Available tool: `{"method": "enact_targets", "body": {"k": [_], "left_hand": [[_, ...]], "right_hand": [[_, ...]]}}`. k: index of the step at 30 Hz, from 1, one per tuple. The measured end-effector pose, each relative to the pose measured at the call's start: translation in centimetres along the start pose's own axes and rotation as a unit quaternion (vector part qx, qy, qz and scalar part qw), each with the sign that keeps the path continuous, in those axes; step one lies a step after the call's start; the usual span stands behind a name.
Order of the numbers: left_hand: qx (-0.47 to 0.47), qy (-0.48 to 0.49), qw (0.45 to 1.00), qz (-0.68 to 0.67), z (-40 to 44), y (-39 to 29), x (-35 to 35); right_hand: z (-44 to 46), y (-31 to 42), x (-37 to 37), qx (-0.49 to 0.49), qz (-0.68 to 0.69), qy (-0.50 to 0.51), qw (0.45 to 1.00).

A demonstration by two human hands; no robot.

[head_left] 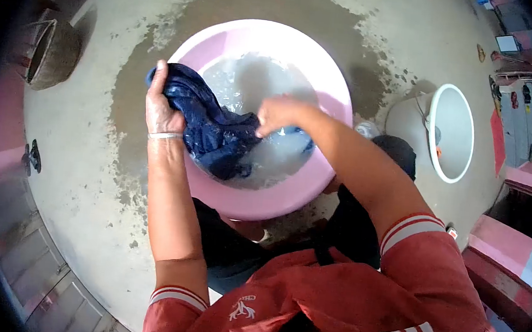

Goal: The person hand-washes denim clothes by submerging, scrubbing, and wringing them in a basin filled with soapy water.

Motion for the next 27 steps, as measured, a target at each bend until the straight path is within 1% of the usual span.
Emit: {"method": "enact_targets", "body": {"k": [1,2,3,4,5,6,7,8,9,10,11,12,13,14,16,17,18,19,20,21,22,23,24,25,26,27], "left_hand": [[0.019,-0.023,0.999,-0.013,0.4,-0.4,-0.8],[0.038,-0.048,0.998,-0.032,0.6,-0.5,-1.6],[0.01,-0.049,0.998,-0.047,0.4,-0.2,-1.5],[-0.018,-0.049,0.997,-0.063,0.2,0.3,-1.2],[-0.023,-0.039,0.997,-0.069,-0.1,0.9,-0.6],[-0.041,-0.006,0.996,-0.082,-0.3,1.3,0.0],[-0.053,0.016,0.995,-0.087,-0.5,1.2,0.4],[-0.066,0.035,0.993,-0.093,-0.9,1.1,0.7],[-0.066,0.036,0.993,-0.091,-1.2,0.8,0.9],[-0.067,0.032,0.995,-0.061,-1.3,0.2,0.8],[-0.065,0.024,0.997,-0.032,-1.5,-0.4,0.3],[-0.057,0.016,0.998,-0.033,-1.5,-0.5,-0.6],[-0.033,-0.045,0.998,-0.002,-1.3,-0.1,-2.4],[-0.01,-0.106,0.994,0.028,-1.0,0.6,-4.0],[-0.012,-0.166,0.986,-0.014,-0.3,3.4,-6.8],[-0.009,-0.173,0.984,-0.027,0.2,4.8,-7.9],[-0.002,-0.18,0.983,-0.043,0.7,5.7,-8.6],[-0.003,-0.213,0.977,-0.028,0.8,6.3,-8.3],[-0.012,-0.24,0.971,-0.008,0.1,6.6,-6.9],[-0.05,-0.131,0.99,-0.021,0.2,8.0,-9.4],[-0.088,-0.017,0.995,-0.033,0.1,9.4,-11.8],[-0.09,-0.008,0.991,-0.095,-1.5,9.1,-7.1],[-0.093,0.19,0.951,-0.226,0.7,11.7,-10.2],[-0.103,0.075,0.983,-0.135,-0.6,11.9,-7.8],[-0.114,-0.041,0.992,-0.039,-2.1,11.3,-3.3],[-0.096,-0.19,0.976,0.052,-3.3,10.8,-1.4]], "right_hand": [[1.1,-1.2,1.6,0.029,0.111,0.006,0.993],[2.0,-1.6,2.2,0.027,0.109,0.007,0.994],[2.5,-1.9,1.5,-0.057,0.259,-0.113,0.958],[1.2,-0.5,-0.7,-0.139,0.398,-0.225,0.878],[-0.4,0.4,-2.1,-0.092,0.411,-0.218,0.88],[-0.1,0.8,-2.1,-0.095,0.409,-0.222,0.88],[1.1,1.3,-1.7,-0.073,0.25,-0.198,0.945],[2.2,1.8,-0.9,-0.047,0.085,-0.166,0.981],[3.5,1.2,0.6,-0.073,0.16,-0.165,0.971],[4.0,0.8,0.8,-0.077,0.156,-0.164,0.971],[4.6,-0.1,1.3,-0.043,0.289,-0.17,0.941],[4.9,-0.6,1.9,-0.007,0.418,-0.167,0.893],[4.4,-0.6,2.0,-0.069,0.581,-0.251,0.771],[4.4,-0.7,1.9,-0.109,0.668,-0.284,0.679],[3.4,1.3,1.2,-0.16,0.763,-0.308,0.545],[3.2,2.0,0.9,-0.212,0.754,-0.287,0.552],[2.1,4.3,0.5,-0.17,0.745,-0.304,0.569],[2.1,6.1,0.5,-0.203,0.631,-0.365,0.653],[0.3,9.2,-0.3,-0.218,0.405,-0.462,0.758],[-1.1,12.5,-0.5,-0.235,0.305,-0.475,0.791],[-2.2,15.2,-0.4,-0.207,0.263,-0.473,0.815],[-1.4,14.7,-0.2,-0.172,0.237,-0.48,0.827],[-0.6,13.8,-0.4,-0.136,0.209,-0.483,0.839],[-0.1,12.3,-1.5,-0.031,0.256,-0.459,0.85],[1.9,9.6,-1.9,0.056,0.239,-0.475,0.845],[2.4,8.0,-2.5,0.056,0.252,-0.469,0.845]]}}
Point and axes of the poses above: each hand's wrist, its own z-axis towards the middle knuckle, its own x-axis out of the palm, y = z × x, the point moved 3 cm from there along z, towards the middle knuckle, and after that the axes turned 9 degrees about y, right-handed, at the moved point
